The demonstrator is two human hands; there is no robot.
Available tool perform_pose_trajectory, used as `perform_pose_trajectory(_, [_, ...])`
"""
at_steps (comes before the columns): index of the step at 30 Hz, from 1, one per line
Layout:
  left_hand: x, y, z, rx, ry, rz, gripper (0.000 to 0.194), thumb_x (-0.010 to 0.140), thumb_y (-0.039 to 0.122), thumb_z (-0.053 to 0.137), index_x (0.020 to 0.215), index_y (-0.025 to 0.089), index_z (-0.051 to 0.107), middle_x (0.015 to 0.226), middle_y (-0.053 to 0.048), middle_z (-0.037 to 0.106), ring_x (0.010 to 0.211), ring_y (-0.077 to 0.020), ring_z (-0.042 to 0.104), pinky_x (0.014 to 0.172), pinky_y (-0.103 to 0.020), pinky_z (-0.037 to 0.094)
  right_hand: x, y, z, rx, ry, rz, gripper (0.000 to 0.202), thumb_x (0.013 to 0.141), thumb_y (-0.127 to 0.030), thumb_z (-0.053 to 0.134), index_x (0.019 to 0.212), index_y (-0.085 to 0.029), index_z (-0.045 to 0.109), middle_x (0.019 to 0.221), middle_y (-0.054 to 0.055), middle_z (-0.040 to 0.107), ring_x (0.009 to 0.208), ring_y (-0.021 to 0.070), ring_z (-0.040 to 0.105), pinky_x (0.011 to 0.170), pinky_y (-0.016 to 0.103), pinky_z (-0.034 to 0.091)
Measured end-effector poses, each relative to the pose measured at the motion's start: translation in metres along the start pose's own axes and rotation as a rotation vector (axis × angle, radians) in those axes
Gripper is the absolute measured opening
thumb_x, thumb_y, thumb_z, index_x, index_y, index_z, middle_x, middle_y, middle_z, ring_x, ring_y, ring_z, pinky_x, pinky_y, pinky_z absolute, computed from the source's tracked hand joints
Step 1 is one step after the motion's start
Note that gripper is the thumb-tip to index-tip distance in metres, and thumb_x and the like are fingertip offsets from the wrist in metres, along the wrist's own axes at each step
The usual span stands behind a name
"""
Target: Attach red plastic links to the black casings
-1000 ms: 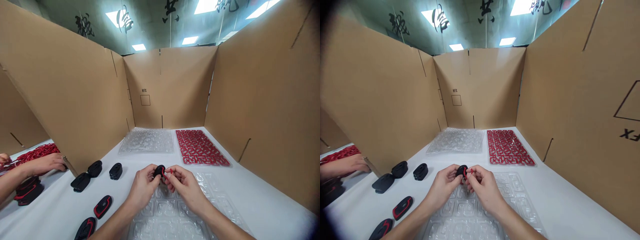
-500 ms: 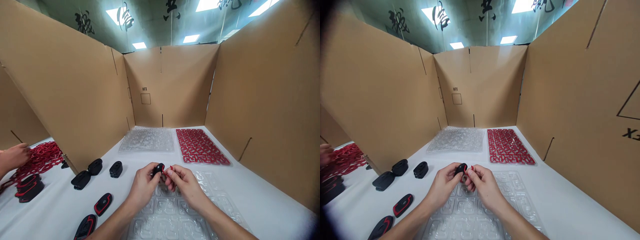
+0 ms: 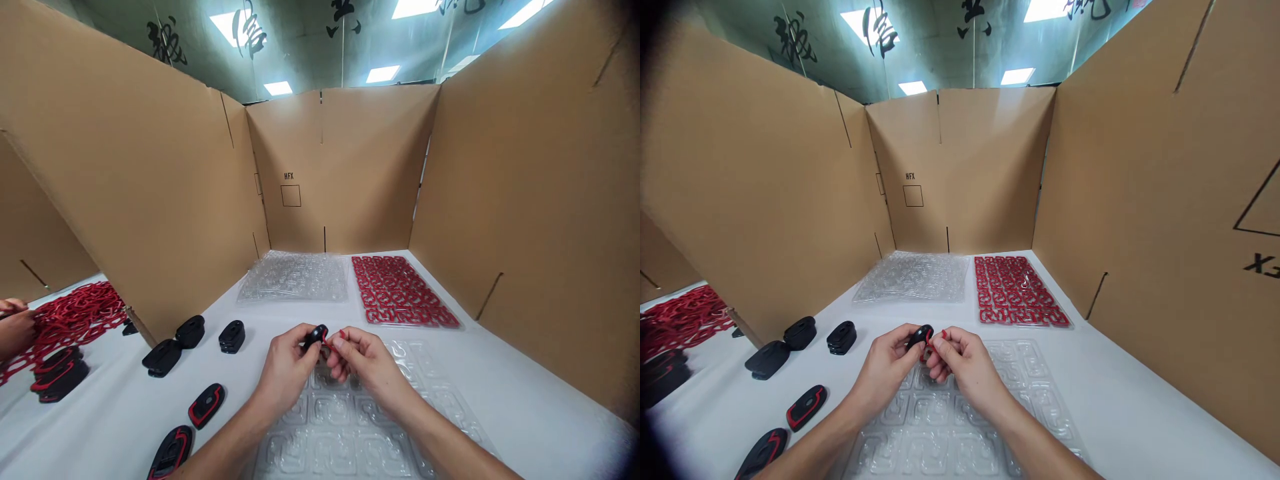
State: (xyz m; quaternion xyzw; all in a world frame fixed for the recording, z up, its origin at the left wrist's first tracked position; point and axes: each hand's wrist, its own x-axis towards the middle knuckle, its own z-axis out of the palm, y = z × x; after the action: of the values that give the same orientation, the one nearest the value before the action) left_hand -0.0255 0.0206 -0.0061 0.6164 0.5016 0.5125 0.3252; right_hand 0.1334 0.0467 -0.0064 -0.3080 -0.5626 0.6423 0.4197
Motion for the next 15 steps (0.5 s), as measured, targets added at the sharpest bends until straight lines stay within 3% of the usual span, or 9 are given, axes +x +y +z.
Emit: perform_pose_trajectory(15, [-0.0002,-0.0008,-0.0012,-0.094,-0.036,-0.035,0.012,0.081,0.024,0.059,0.08,0.016,0.068,0.074,-0.002,0.07,0.07,-0.0168,0.063,0.067,-0.025,0.048,0.0001,0.0006,-0.0015,-0.028,-0.001,-0.023,0.043,0.076,-0.058,0.069,0.077,-0.016,0.062,0.063,0.0,0.066,0.051,0.0105,0.058,0.05,0.022,0.043])
